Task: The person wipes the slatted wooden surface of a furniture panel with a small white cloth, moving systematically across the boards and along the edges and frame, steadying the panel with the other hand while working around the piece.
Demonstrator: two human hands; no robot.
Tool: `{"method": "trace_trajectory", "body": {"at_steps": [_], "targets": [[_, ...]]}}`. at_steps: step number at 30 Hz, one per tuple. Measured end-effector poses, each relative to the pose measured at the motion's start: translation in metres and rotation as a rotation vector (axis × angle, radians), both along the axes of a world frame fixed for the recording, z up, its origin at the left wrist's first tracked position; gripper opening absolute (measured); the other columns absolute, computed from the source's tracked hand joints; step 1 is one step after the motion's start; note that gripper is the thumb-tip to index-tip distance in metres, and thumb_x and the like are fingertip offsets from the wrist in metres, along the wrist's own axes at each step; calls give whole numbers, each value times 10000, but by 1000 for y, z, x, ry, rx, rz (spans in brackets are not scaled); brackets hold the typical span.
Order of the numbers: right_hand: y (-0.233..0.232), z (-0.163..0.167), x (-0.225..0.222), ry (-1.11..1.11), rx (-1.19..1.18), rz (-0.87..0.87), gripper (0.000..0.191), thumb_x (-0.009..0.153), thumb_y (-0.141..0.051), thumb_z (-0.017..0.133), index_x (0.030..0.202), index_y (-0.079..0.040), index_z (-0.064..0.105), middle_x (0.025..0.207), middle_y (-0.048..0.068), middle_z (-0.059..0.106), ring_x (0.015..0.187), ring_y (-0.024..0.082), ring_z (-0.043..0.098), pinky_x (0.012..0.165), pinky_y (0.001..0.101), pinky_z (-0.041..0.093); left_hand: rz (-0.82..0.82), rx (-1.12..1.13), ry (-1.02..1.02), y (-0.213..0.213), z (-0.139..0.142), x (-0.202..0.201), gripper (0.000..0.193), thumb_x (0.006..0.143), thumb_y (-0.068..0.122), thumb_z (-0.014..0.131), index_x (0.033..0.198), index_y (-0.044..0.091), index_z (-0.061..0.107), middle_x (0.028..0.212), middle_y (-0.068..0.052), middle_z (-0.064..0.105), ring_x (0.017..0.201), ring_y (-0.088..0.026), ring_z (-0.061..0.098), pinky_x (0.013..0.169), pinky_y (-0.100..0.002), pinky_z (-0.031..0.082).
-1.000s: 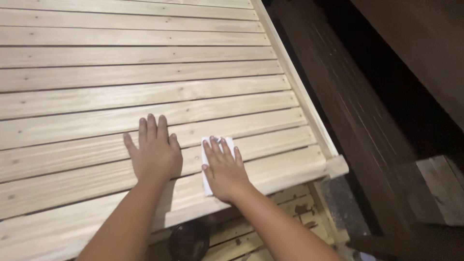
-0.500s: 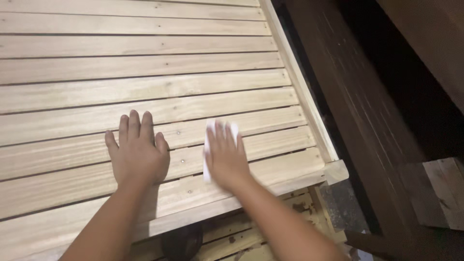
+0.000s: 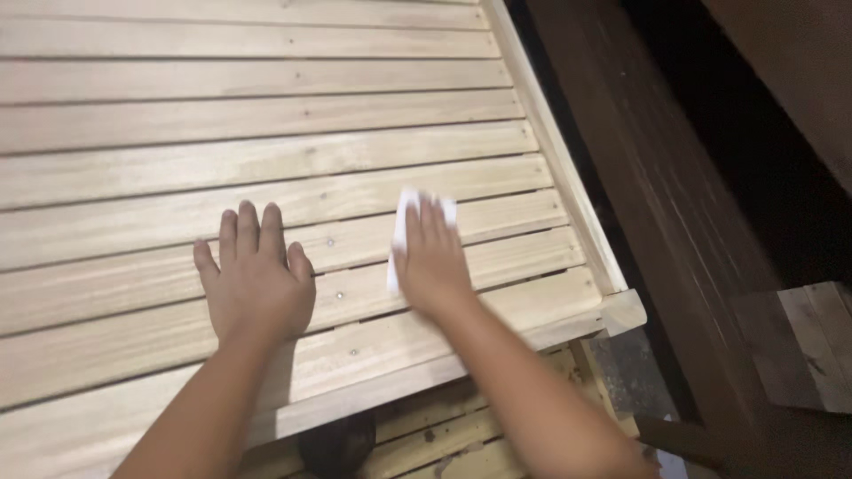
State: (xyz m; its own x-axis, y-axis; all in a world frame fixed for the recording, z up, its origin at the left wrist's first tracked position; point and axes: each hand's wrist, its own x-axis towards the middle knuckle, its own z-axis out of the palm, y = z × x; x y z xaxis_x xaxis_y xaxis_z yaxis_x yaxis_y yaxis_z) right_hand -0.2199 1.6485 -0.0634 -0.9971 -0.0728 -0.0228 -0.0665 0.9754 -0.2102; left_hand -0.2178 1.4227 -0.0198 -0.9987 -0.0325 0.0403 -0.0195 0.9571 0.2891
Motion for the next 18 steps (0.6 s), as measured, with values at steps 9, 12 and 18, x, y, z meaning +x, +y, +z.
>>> {"method": "trace_trajectory", "body": {"at_steps": [9, 12, 18], "targets": [[6, -1, 7, -48, 6, -30, 736, 1035, -422, 423, 1603, -25, 174, 1697, 194, 85, 1562, 368, 89, 1225, 513, 114, -4, -18, -1, 0, 0, -2, 641, 966, 381, 405, 1554, 127, 374, 1643, -135, 294, 1525, -293, 196, 1199, -577, 94], [18, -7, -37, 43, 3, -67, 705, 1043, -417, 419, 1601, -36, 216, 1698, 183, 133, 1569, 357, 134, 1243, 498, 142, 1, -16, 6, 0, -3, -1, 645, 960, 382, 412, 1550, 124, 375, 1638, -137, 293, 1518, -295, 198, 1195, -578, 91], [17, -1, 17, -46, 8, -58, 727, 1037, -390, 419, 1586, 31, 194, 1686, 248, 122, 1543, 380, 156, 1225, 478, 151, -10, -6, 8, 0, -1, 1, 641, 971, 384, 404, 1558, 125, 376, 1643, -141, 296, 1530, -297, 199, 1207, -576, 88]]}}
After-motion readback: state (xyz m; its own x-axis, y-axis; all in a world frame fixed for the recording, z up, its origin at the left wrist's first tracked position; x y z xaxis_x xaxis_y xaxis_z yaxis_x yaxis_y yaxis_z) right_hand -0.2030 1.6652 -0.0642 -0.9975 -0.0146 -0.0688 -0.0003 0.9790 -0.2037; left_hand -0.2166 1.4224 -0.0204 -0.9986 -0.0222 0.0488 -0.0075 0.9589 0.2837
